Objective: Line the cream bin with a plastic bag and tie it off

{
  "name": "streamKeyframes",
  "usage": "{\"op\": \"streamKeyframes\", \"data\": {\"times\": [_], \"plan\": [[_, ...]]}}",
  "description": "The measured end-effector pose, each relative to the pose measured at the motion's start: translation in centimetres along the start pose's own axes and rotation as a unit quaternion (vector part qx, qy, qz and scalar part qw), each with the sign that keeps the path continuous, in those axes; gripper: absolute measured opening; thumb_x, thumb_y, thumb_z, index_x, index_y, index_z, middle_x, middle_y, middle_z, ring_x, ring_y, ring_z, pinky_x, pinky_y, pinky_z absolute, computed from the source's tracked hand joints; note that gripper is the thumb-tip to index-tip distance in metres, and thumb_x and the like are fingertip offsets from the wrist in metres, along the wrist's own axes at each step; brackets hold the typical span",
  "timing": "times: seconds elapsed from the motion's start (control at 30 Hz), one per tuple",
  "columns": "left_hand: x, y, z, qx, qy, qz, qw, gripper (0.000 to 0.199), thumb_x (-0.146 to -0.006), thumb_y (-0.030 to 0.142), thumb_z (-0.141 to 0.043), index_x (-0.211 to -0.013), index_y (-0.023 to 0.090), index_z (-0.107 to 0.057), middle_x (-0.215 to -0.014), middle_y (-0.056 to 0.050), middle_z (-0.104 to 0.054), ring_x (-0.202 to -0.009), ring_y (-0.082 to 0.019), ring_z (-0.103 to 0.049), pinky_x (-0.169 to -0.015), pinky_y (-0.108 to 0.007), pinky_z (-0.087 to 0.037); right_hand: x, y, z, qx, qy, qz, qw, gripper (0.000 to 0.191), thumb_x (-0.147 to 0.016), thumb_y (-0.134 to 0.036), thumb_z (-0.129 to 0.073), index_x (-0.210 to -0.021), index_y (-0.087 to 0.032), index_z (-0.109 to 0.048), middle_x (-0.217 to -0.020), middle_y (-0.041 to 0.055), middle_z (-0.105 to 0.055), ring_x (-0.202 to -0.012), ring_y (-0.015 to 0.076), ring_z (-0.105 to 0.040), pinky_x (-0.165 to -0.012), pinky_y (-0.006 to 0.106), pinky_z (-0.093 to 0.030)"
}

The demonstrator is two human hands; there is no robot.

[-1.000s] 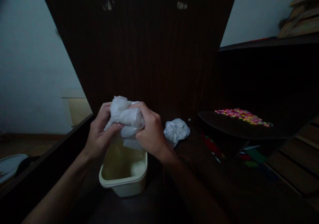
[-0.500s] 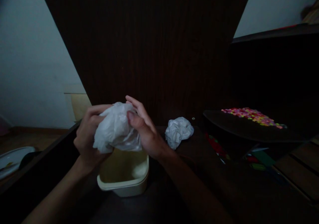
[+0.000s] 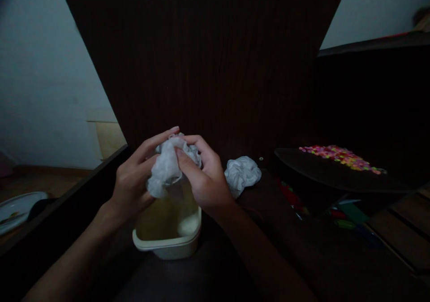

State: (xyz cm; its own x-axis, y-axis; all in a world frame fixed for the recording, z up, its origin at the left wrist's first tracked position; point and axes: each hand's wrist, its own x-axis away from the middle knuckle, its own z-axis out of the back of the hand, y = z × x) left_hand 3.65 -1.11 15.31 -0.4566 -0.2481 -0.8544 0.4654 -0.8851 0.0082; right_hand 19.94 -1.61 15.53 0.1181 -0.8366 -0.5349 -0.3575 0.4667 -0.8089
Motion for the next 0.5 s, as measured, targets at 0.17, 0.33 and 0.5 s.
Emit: {"op": "streamKeyframes", "data": {"times": [0.17, 0.33, 0.5], "plan": [[1.3, -4.8, 1.2, -0.146, 0.059, 0.128, 0.979, 0.021, -0.087, 0.011, -0.056, -0.1, 0.019, -0.07, -0.13, -0.008, -0.07, -0.115, -0.024, -0.068, -0.1, -0.038, -0.055, -0.1, -1.1, 1.2, 0.154, -0.014, 0.073, 0.985, 0.023, -0.088, -0.023, -0.068, -0.111, -0.027, -0.07, -0.14, 0.0045, -0.062, -0.133, 0.0234, -0.056, -0.107, 0.04, -0.047], [5.1, -11.6, -0.2, -0.249, -0.066, 0.316, 0.913, 0.03, -0.079, 0.017, -0.049, -0.095, 0.013, -0.075, -0.123, -0.015, -0.071, -0.118, -0.036, -0.059, -0.108, -0.054, -0.046, -0.2, -2.4, 2.4, 0.195, 0.02, 0.112, 0.974, 0.015, -0.089, -0.022, -0.067, -0.102, -0.027, -0.073, -0.132, 0.0048, -0.065, -0.131, 0.0243, -0.057, -0.104, 0.041, -0.05], [10.3, -14.3, -4.2, -0.212, -0.124, 0.366, 0.898, 0.032, -0.083, 0.018, -0.043, -0.092, 0.015, -0.075, -0.114, -0.014, -0.074, -0.112, -0.033, -0.062, -0.105, -0.051, -0.049, -0.4, -2.9, 3.3, 0.184, 0.047, 0.125, 0.974, 0.011, -0.089, -0.024, -0.068, -0.098, -0.027, -0.073, -0.127, 0.0041, -0.066, -0.126, 0.0251, -0.058, -0.098, 0.042, -0.053]]}}
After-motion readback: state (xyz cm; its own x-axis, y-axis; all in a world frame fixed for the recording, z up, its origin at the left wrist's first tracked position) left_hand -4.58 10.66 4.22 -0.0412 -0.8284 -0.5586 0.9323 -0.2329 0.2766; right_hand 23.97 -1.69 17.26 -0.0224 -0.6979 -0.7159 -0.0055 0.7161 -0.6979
